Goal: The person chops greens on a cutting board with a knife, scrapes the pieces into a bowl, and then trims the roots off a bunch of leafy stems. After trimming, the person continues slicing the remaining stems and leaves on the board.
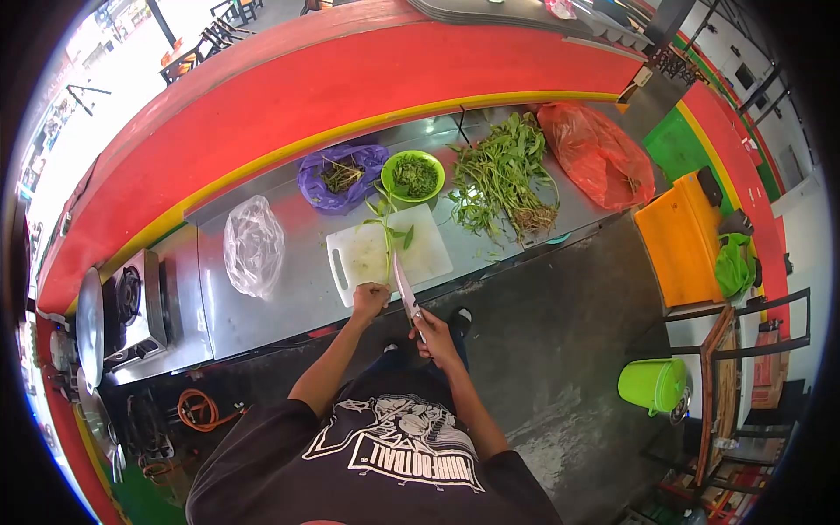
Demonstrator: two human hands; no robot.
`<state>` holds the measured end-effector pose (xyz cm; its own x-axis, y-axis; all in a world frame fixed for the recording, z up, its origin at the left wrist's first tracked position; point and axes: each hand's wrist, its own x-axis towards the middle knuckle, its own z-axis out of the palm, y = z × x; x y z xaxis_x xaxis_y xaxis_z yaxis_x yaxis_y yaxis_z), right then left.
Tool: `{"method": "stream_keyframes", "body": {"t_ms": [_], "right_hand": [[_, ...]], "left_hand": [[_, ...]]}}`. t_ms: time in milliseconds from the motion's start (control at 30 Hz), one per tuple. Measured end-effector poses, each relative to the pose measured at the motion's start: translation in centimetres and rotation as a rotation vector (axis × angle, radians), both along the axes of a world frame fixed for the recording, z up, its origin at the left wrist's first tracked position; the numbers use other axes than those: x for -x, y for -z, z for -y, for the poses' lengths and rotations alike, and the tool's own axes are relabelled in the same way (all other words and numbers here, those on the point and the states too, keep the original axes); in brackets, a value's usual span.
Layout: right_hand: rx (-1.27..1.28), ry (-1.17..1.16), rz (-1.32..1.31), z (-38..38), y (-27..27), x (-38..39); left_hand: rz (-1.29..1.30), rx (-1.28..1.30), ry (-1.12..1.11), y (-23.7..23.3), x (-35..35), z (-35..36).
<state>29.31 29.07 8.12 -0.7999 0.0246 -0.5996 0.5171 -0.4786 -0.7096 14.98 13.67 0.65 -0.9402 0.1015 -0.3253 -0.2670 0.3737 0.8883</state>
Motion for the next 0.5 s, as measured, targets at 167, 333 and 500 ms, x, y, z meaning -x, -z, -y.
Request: {"method": "stream_keyframes", "body": {"t_ms": [167,333,500], "right_hand": [[-0.005,-0.027,0.002,-0.1,0.0,0.5],[-0.001,-0.04,0.032,0.1,0.3,0.8],[-0.001,-0.006,0.043,0.4,0.4,0.7]], "left_hand": [[0.006,0.02,0.027,0.1,0.3,0.4],[-0.005,0.054,0.042,-0.7,0.3,0.4],[-0.009,0.033,0.053,0.4,0.8,0.6]]}}
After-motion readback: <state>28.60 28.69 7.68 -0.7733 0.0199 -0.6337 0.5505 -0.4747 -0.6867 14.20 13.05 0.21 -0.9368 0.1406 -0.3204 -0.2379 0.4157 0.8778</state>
